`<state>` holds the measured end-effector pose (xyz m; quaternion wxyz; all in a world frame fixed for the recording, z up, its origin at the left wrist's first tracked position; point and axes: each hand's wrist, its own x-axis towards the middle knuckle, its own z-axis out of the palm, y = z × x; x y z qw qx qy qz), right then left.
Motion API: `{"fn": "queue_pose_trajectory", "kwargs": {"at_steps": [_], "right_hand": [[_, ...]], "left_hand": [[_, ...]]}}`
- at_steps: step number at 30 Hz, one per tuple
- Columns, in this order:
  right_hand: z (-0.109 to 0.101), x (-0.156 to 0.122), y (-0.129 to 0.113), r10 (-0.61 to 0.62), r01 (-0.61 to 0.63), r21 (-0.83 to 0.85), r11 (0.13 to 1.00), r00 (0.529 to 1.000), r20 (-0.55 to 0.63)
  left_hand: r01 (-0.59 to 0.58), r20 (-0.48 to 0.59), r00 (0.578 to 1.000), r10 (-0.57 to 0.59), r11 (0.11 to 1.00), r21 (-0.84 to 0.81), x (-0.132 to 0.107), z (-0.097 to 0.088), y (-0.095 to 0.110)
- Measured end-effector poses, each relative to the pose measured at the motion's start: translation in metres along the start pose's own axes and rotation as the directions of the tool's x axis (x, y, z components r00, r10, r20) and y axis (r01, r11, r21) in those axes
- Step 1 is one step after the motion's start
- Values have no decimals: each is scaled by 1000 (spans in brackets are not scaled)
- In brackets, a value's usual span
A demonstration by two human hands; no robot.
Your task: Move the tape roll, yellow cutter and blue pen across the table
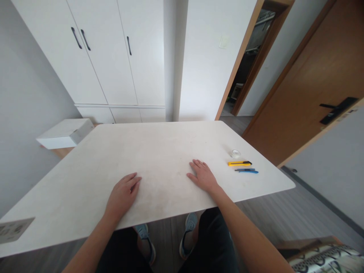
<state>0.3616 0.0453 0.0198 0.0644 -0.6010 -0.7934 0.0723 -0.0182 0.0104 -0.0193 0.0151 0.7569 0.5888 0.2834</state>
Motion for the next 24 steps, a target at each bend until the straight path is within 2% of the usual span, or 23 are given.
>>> {"fn": "queue_pose_trajectory", "kwargs": {"at_steps": [12,17,20,22,24], "right_hand": [[-1,-1,0,-3,3,-4,1000,1000,-2],[2,-1,0,-24,25,24,999,999,-45],[-6,-8,23,7,7,129,992,994,-105],[-20,-20,57,99,-66,160,985,973,-211],[-38,-36,102,207,-177,120,977,922,-329]], "left_hand": [[-5,1,1000,5,1000,-2,1,-2,1],[-12,6,1000,12,1000,1,0,0,-2],[-12,4,1000,12,1000,2,0,2,-6],[-12,1,1000,12,1000,-2,-1,4,-8],[-14,-2,1000,14,1000,-9,0,6,-9]]}}
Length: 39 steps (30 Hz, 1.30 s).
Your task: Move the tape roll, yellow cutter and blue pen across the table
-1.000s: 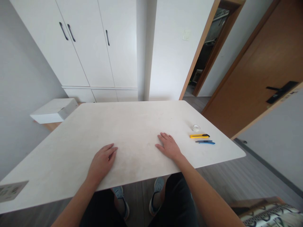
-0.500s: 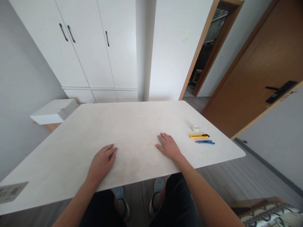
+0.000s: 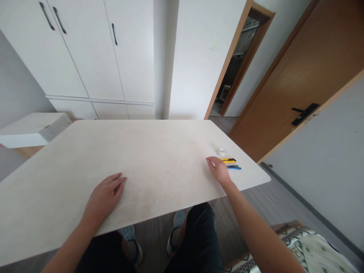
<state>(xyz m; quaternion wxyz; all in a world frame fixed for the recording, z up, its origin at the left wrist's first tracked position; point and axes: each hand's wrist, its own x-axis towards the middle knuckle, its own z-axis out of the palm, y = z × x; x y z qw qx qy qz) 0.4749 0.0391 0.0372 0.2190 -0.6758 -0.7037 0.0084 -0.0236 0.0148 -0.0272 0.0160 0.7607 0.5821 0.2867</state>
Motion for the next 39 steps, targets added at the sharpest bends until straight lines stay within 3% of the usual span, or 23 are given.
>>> {"fn": "queue_pose_trajectory", "kwargs": {"at_steps": [2,4,6,8,13,17,19,23,25,28,30,32,34,39], "right_hand": [[-26,-1,46,89,-94,-116,989,995,-42],[-45,-4,85,152,-142,-230,963,988,30],[-57,-7,108,171,-120,-308,944,975,145],[-60,-8,117,135,-54,-331,942,965,225],[-56,9,105,31,26,-303,953,983,181],[-52,24,98,69,36,-340,940,954,293],[-49,24,96,47,77,-341,937,939,340],[-43,10,95,-45,162,-339,927,944,326],[-38,0,95,-5,89,-323,942,968,252],[-33,-2,98,153,-133,-275,952,987,53],[-33,9,98,282,-296,-218,930,955,-94],[-35,29,96,382,-405,-165,900,911,-153],[-39,52,92,418,-421,-184,888,907,-58],[-45,92,85,396,-330,-275,903,887,237]], "left_hand": [[1,-1,1000,-1,1000,-9,1,1,0],[1,1,1000,-1,1000,-18,1,1,-1],[6,-1,1000,-6,1000,-20,1,2,-2],[11,-3,1000,-11,1000,-14,1,2,-3],[-3,26,1000,3,1000,18,0,3,-7],[-8,30,1000,8,1000,24,0,1,-6],[-7,24,1000,6,1000,21,0,1,-6],[1,5,1000,-1,1000,11,1,2,-5],[0,2,1000,0,1000,6,1,2,-6],[-2,2,1000,2,1000,5,1,3,-6],[-2,4,1000,2,1000,10,0,3,-6],[-2,5,1000,2,1000,13,0,3,-6],[-2,-1,1000,2,1000,11,0,3,-4],[-12,-16,1000,12,1000,6,0,0,4]]}}
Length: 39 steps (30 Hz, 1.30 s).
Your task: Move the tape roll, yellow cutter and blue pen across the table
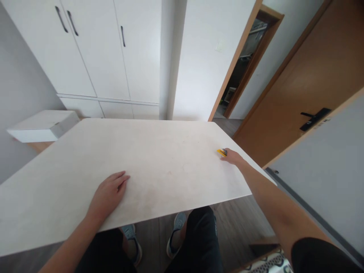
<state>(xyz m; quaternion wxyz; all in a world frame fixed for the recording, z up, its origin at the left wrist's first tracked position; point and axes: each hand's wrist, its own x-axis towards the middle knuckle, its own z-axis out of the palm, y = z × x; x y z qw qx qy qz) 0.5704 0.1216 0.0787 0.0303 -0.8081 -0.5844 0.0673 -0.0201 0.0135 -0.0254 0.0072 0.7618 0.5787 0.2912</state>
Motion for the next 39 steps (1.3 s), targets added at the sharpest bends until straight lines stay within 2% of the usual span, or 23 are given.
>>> {"fn": "queue_pose_trajectory", "kwargs": {"at_steps": [2,4,6,7,9,11,14,17,20,22,25,28,30,33,34,38,39], "right_hand": [[-3,8,-7,-18,21,-65,998,999,46],[-5,14,-23,-57,62,-121,991,997,48],[-4,17,-59,-137,140,-116,983,990,36],[-3,15,-85,-186,189,-96,977,982,40],[0,2,-151,-293,295,-29,955,954,66],[6,-24,-231,-416,413,47,909,904,101],[19,-72,-355,-633,625,100,774,764,129],[41,-116,-466,-762,752,128,647,629,154],[66,-149,-554,-839,836,120,535,511,186],[83,-166,-596,-875,881,100,463,436,210],[102,-186,-633,-897,923,63,381,352,266],[112,-192,-648,-898,941,36,337,310,311],[112,-189,-654,-889,927,49,372,340,306],[112,-176,-664,-858,881,68,469,435,273],[112,-172,-668,-849,871,67,487,454,269],[118,-157,-679,-839,858,88,507,466,282],[120,-154,-680,-832,845,105,524,482,274]], "left_hand": [[6,4,1000,-6,1000,11,0,-4,6],[20,33,999,-20,1000,19,1,-9,13],[35,69,997,-36,999,20,3,-12,19],[66,52,996,-67,998,20,4,-13,21],[95,51,994,-96,995,10,4,-14,25],[120,51,991,-120,993,-3,4,-14,27],[138,61,989,-136,990,-40,2,-13,28],[146,75,987,-140,986,-80,1,-14,28],[150,80,987,-142,982,-117,1,-15,29],[161,77,986,-151,973,-162,2,-14,29],[184,45,983,-178,953,-242,2,-10,29],[178,13,983,-182,941,-289,2,-7,28],[179,9,983,-185,932,-315,2,-8,29],[197,6,978,-208,917,-347,3,-13,30],[202,5,977,-214,913,-353,3,-14,31],[214,9,974,-227,904,-371,4,-16,32],[217,11,973,-229,903,-371,4,-16,32]]}}
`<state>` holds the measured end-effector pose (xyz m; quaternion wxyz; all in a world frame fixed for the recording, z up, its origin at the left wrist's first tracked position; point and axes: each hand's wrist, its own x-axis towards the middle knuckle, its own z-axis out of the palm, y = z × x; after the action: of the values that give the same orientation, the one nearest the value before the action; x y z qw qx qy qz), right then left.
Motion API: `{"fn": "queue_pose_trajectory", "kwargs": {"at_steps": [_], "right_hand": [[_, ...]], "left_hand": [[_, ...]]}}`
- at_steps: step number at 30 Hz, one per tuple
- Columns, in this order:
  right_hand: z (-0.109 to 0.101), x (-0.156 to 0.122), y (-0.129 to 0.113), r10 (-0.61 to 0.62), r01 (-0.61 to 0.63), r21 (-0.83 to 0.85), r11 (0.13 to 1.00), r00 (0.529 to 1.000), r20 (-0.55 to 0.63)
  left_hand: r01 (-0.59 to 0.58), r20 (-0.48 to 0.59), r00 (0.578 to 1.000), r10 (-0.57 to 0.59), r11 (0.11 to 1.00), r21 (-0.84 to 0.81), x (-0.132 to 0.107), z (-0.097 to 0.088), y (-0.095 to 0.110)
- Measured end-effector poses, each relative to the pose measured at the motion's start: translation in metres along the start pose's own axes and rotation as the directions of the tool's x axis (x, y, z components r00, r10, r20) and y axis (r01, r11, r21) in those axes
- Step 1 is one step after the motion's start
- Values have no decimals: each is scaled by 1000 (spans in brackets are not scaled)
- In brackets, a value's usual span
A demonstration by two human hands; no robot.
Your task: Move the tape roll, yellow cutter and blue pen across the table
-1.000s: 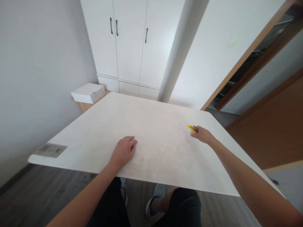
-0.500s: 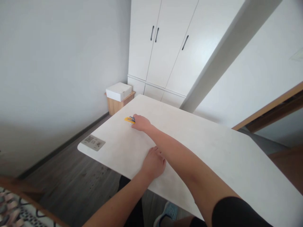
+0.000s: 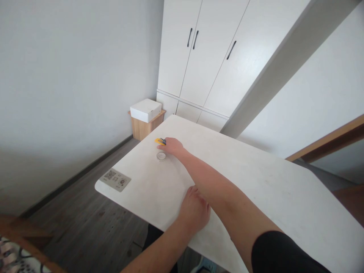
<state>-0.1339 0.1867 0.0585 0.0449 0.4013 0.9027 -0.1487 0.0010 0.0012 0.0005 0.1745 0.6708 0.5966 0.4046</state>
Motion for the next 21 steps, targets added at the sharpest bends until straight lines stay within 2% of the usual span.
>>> {"fn": "queue_pose_trajectory", "kwargs": {"at_steps": [4,6,10,13,15,17,19,21], "right_hand": [[1,11,11,178,-169,101,980,980,-88],[1,18,17,245,-230,143,963,965,-95],[2,28,25,303,-274,252,928,949,-87],[3,21,33,332,-284,285,915,934,-135],[5,6,41,204,-173,227,958,971,-122],[8,-15,53,-29,36,112,993,998,-61],[12,-35,65,-228,228,-3,974,974,-8],[14,-50,73,-332,332,-62,941,943,3]], "left_hand": [[18,13,1000,-18,1000,-3,0,1,0],[28,22,999,-28,1000,-10,1,1,0],[33,45,998,-33,999,-3,1,1,-1],[42,51,998,-44,999,22,0,2,-2],[37,57,998,-40,998,60,-1,2,-2],[20,67,997,-27,995,100,-1,2,-2],[10,74,997,-19,992,124,-1,1,-2],[4,78,997,-14,991,131,-1,0,-1]]}}
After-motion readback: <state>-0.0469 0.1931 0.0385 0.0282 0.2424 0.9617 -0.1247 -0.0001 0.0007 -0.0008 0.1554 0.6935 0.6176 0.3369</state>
